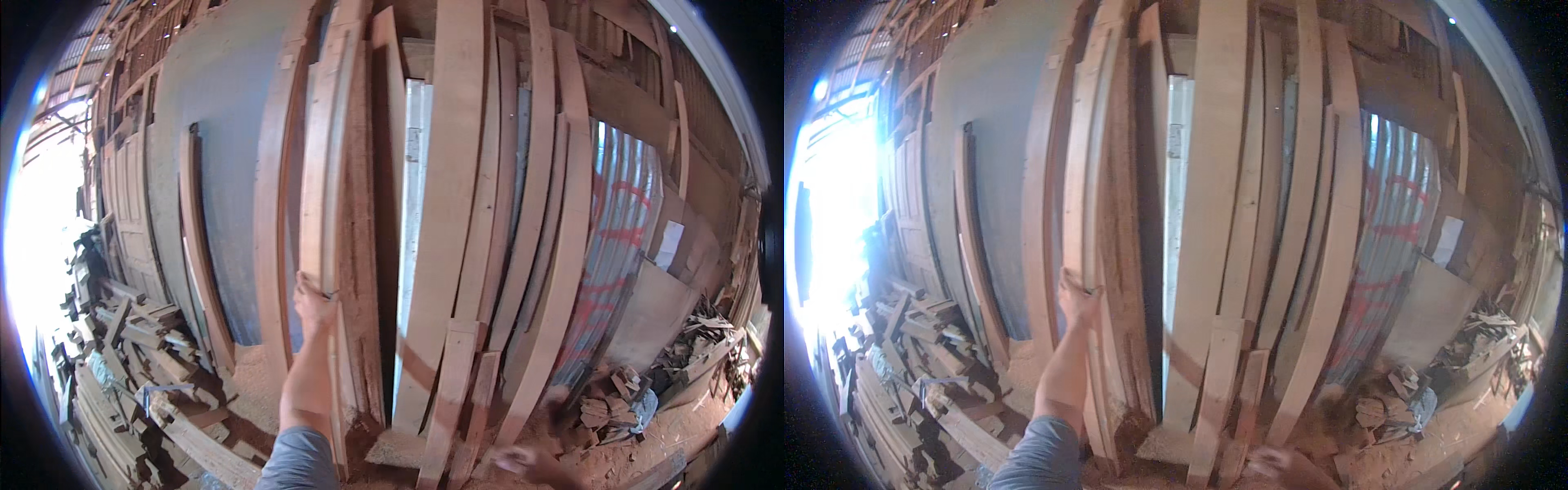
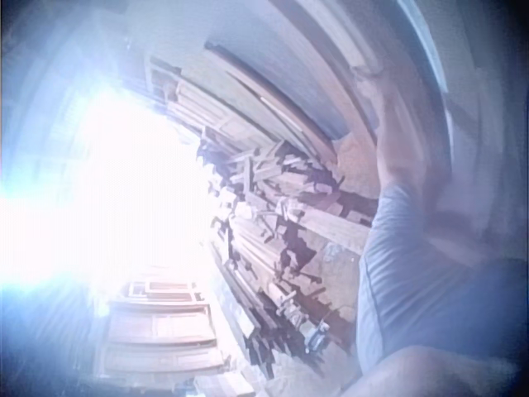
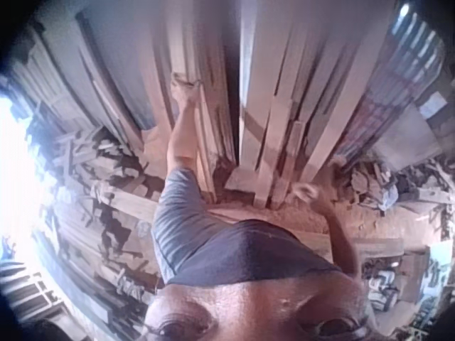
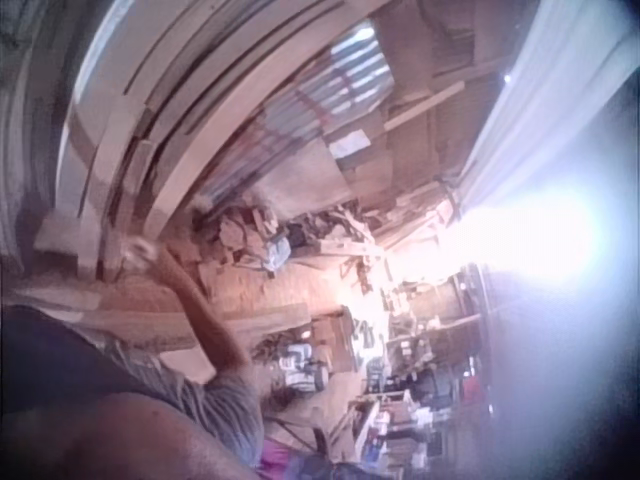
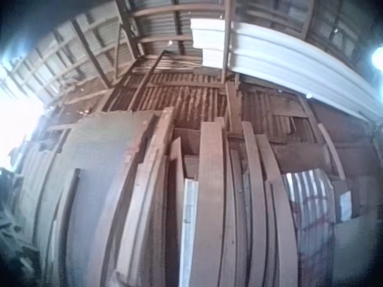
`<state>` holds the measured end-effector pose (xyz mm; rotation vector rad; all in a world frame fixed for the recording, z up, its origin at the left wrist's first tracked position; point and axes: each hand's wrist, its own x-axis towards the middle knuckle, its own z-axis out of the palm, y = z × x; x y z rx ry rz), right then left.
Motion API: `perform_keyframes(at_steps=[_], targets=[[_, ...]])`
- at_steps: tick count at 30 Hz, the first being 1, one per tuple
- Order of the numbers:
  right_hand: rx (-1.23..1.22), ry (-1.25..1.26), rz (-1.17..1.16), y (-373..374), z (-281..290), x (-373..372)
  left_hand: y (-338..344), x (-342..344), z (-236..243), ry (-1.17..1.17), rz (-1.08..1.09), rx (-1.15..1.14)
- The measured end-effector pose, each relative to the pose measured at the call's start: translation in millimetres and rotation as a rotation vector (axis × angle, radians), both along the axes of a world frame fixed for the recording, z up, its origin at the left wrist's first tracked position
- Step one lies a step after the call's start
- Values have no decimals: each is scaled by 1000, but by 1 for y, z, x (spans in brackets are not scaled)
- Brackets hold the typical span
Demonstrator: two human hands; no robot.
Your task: The person uses a chisel and a mallet to carve and shape a long wooden plank. They repeatedly strike the chisel to remove wood shavings and adjust the plank's position on a workbench.
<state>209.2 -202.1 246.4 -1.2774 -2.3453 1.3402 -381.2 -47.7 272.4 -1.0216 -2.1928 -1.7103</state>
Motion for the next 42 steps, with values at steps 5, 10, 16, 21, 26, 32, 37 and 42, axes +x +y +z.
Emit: perform_keyframes(at_steps=[5,10,16,21,26,32,37,42], targets=[[-15,527,-1069,-152,-167,262,37,-14,1,51,111,-107],[-166,555,-1796,-292,-213,302,43,101,-36,211,147,-170],[-339,486,-1981,-350,-233,263,90,218,-178,152,-551,-398],[-447,499,-1995,-362,-249,245,152,248,-250,-593,-759,-422],[-516,485,-2123,-412,-260,234,147,287,-260,-513,-637,-367],[-447,560,-2346,-571,-306,222,45,370,-260,-749,-889,6],[9,224,-2164,-573,-361,281,-5,360,-285,-743,-849,39],[-68,258,-2105,-492,-362,271,-23,365,-255,-839,-1109,279]])
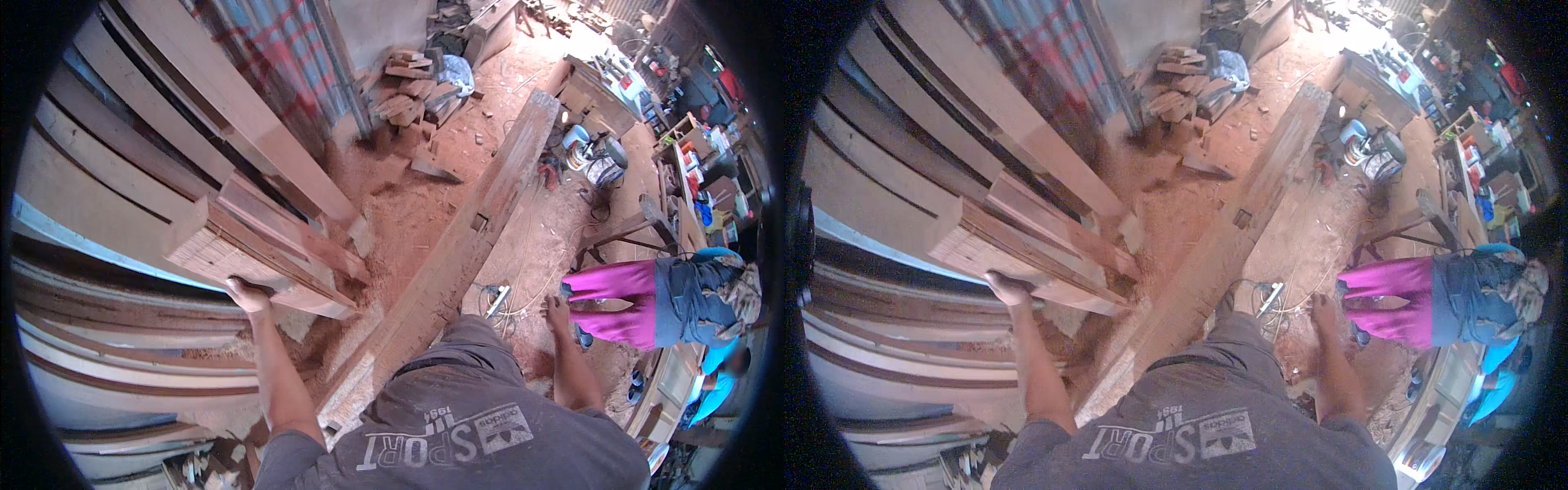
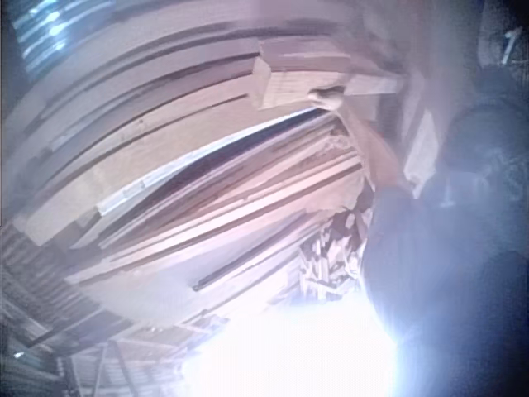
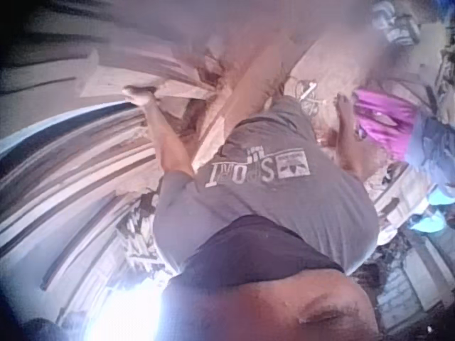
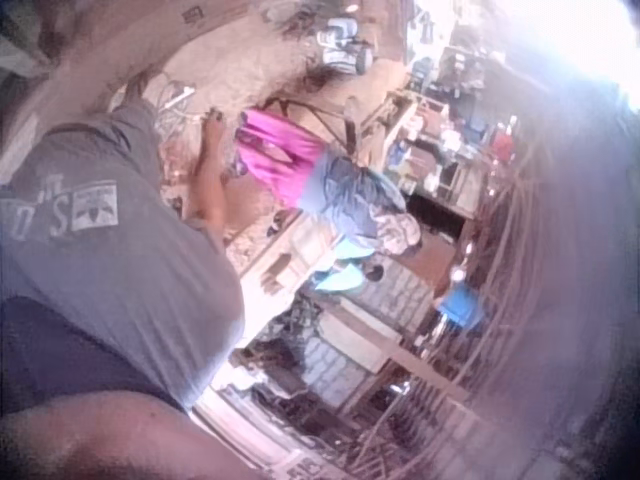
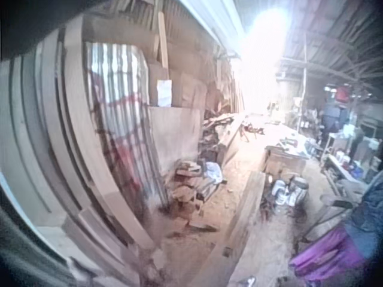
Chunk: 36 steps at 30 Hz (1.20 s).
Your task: The person uses a chisel and a mallet to carve and shape a long wooden plank. They repeatedly strike the chisel to remove wood shavings and adjust the plank's position on a workbench.
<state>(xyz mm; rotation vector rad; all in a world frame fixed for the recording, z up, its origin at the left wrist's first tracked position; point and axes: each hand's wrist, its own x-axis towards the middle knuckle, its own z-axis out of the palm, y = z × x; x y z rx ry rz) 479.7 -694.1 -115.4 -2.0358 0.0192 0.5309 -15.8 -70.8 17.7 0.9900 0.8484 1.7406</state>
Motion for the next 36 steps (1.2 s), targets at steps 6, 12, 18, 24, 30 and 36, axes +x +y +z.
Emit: perform_keyframes(at_steps=[6,12,18,24,30,36], targets=[[-87,-37,301,48,-25,-5,-58,34,135,344,-311,4],[190,-75,340,126,37,17,-127,149,198,1654,-488,-203],[280,-394,813,257,178,43,-206,200,152,1815,-699,-525],[121,-1046,1913,341,265,-39,-296,199,30,1730,-446,-403],[-100,-999,2265,348,210,-72,-303,176,41,1760,-428,-426],[-204,-925,2182,351,208,-98,-334,22,73,1880,-409,-507]])
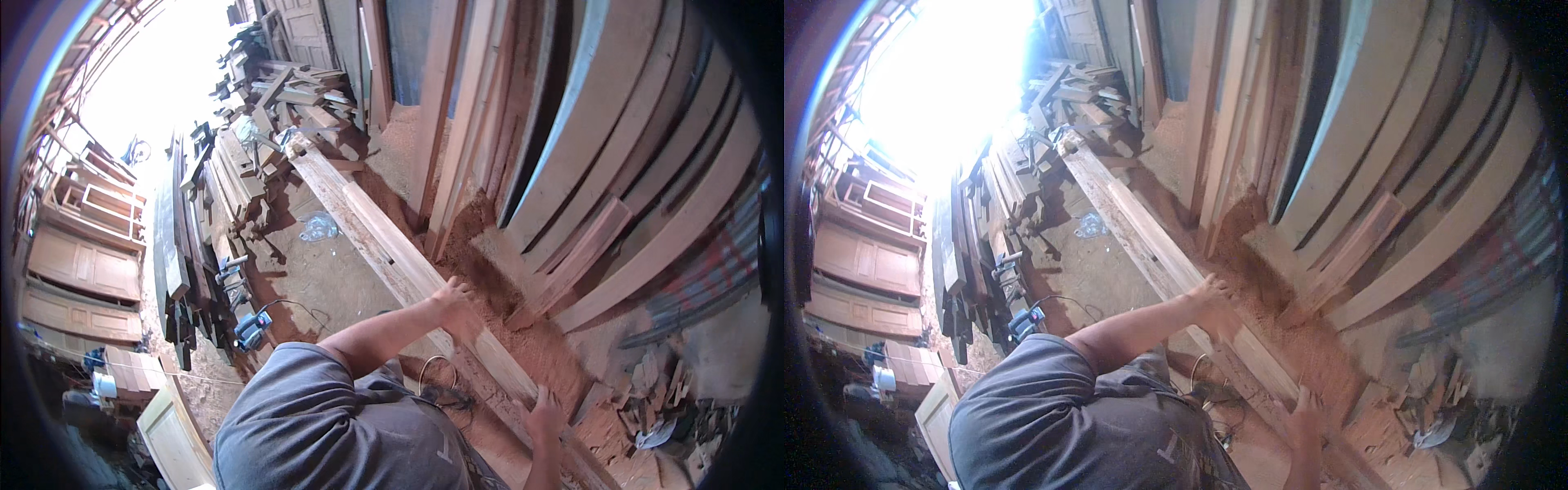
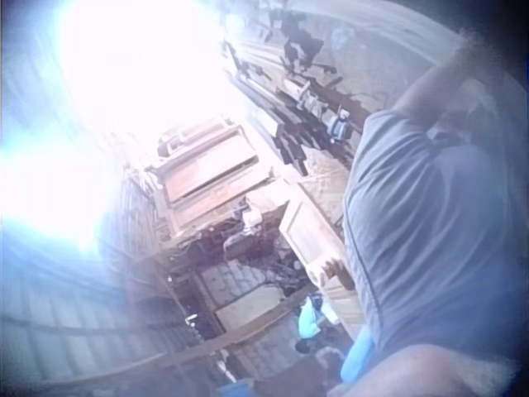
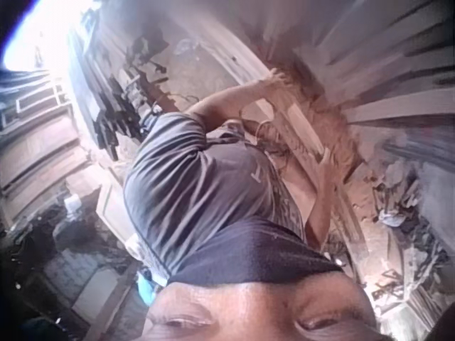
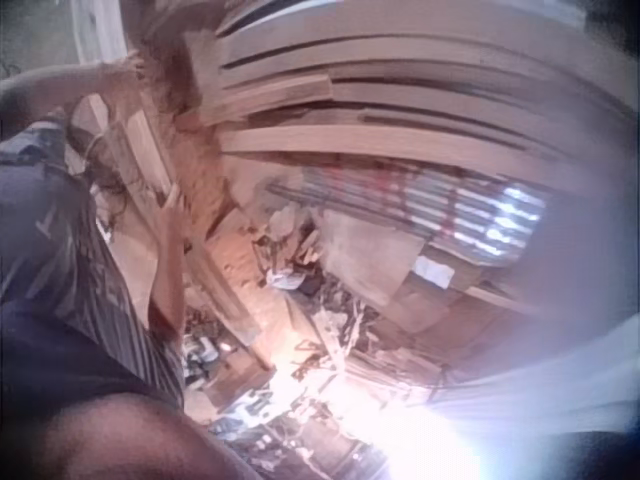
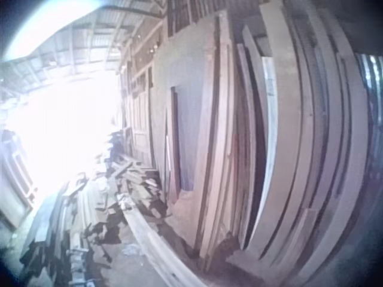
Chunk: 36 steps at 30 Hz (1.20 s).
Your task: The person uses a chisel and a mallet to carve and shape a long wooden plank. They repeatedly strike the chisel to remove wood shavings and adjust the plank's position on a workbench.
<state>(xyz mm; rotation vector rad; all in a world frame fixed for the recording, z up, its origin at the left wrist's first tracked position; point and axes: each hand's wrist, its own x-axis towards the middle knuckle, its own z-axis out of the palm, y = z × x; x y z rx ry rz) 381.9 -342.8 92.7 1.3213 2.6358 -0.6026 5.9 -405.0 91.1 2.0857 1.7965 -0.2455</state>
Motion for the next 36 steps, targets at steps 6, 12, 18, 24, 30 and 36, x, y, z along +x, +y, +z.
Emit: perform_keyframes(at_steps=[6,12,18,24,30,36], targets=[[32,-26,30,-26,0,-39,-36,-73,-65,-70,86,173],[44,-99,-63,-85,-14,-161,-92,-195,-45,-118,111,175],[202,-37,105,-112,-50,-279,-158,-299,-48,-113,403,349],[79,-61,56,-149,-22,-414,-310,-346,-87,-329,844,734],[123,-36,171,-137,-34,-416,-516,-307,-200,-263,1443,105],[156,36,205,-129,-59,-406,-627,-269,-204,-312,1937,-176]])
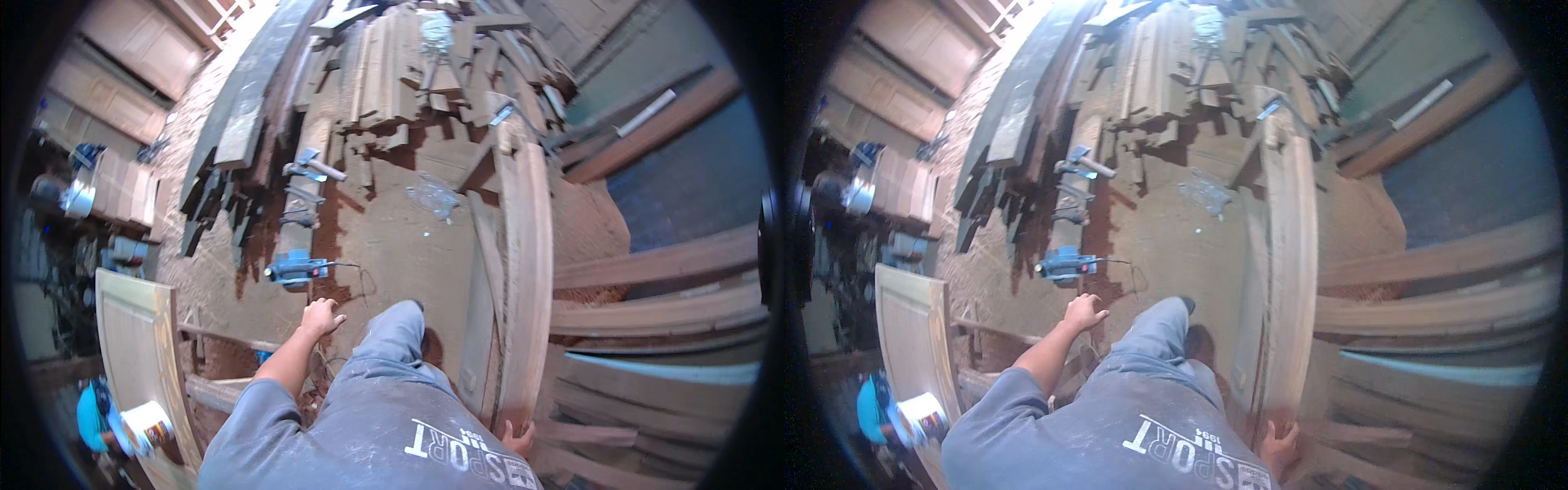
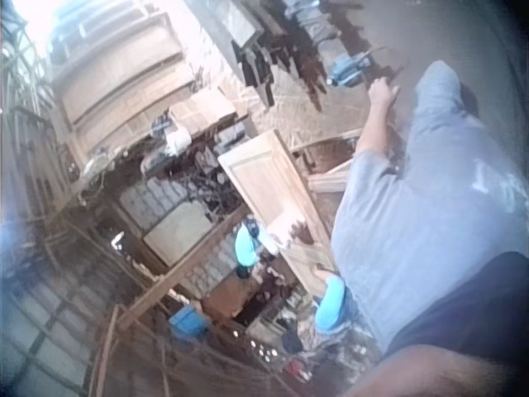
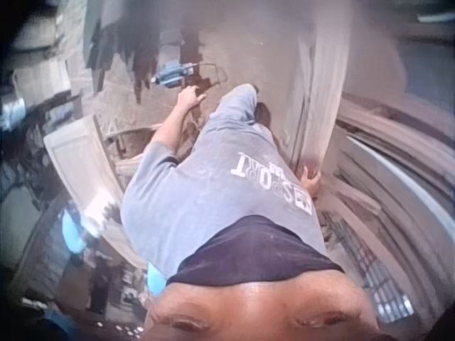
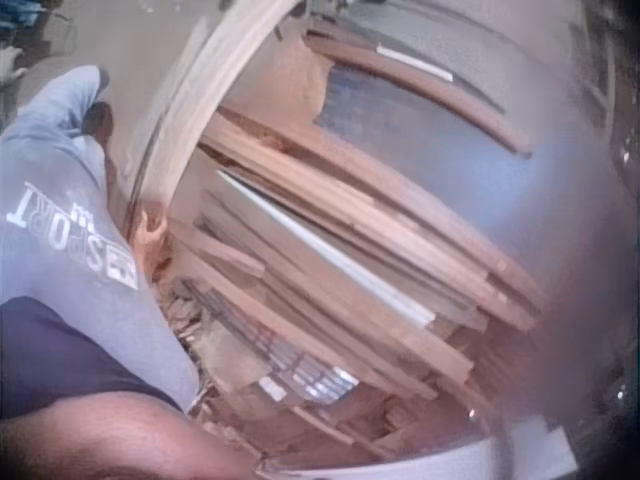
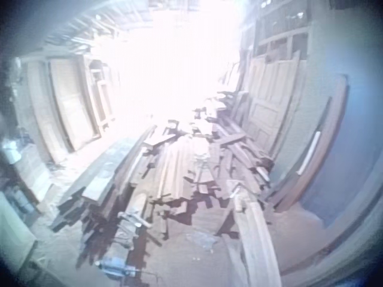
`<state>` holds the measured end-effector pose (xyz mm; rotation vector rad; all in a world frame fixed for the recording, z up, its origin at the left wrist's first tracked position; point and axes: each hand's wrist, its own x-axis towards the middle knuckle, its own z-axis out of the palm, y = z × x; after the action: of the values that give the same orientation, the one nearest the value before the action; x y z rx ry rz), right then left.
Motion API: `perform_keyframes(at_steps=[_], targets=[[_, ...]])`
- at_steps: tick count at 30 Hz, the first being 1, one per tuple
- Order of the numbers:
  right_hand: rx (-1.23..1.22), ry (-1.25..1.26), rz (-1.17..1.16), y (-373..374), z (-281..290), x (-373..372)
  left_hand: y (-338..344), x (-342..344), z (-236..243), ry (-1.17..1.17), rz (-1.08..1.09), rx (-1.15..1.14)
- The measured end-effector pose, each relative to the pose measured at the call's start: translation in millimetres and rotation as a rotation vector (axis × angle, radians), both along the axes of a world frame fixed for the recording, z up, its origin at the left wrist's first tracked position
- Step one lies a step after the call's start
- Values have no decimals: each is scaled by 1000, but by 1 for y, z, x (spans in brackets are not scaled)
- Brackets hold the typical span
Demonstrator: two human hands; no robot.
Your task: The person uses a chisel and a mallet to carve and shape a long wooden plank. They repeatedly strike the chisel to remove wood shavings and adjust the plank's position on a workbench.
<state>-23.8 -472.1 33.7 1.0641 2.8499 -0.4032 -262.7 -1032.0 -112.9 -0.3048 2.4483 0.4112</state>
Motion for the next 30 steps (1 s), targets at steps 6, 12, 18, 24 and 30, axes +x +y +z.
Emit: perform_keyframes(at_steps=[6,12,18,24,30], targets=[[94,62,144,-44,0,-110,-40,-40,-77,-43,619,151],[67,89,431,-116,24,-279,-88,-198,-155,95,833,149],[-300,-100,1037,-244,-51,-525,-179,-376,-247,216,1092,169],[-652,-555,1259,-433,-285,-728,-283,-457,-344,301,1394,-57],[-952,-795,896,-605,-419,-810,-314,-481,-362,139,1279,-61]])
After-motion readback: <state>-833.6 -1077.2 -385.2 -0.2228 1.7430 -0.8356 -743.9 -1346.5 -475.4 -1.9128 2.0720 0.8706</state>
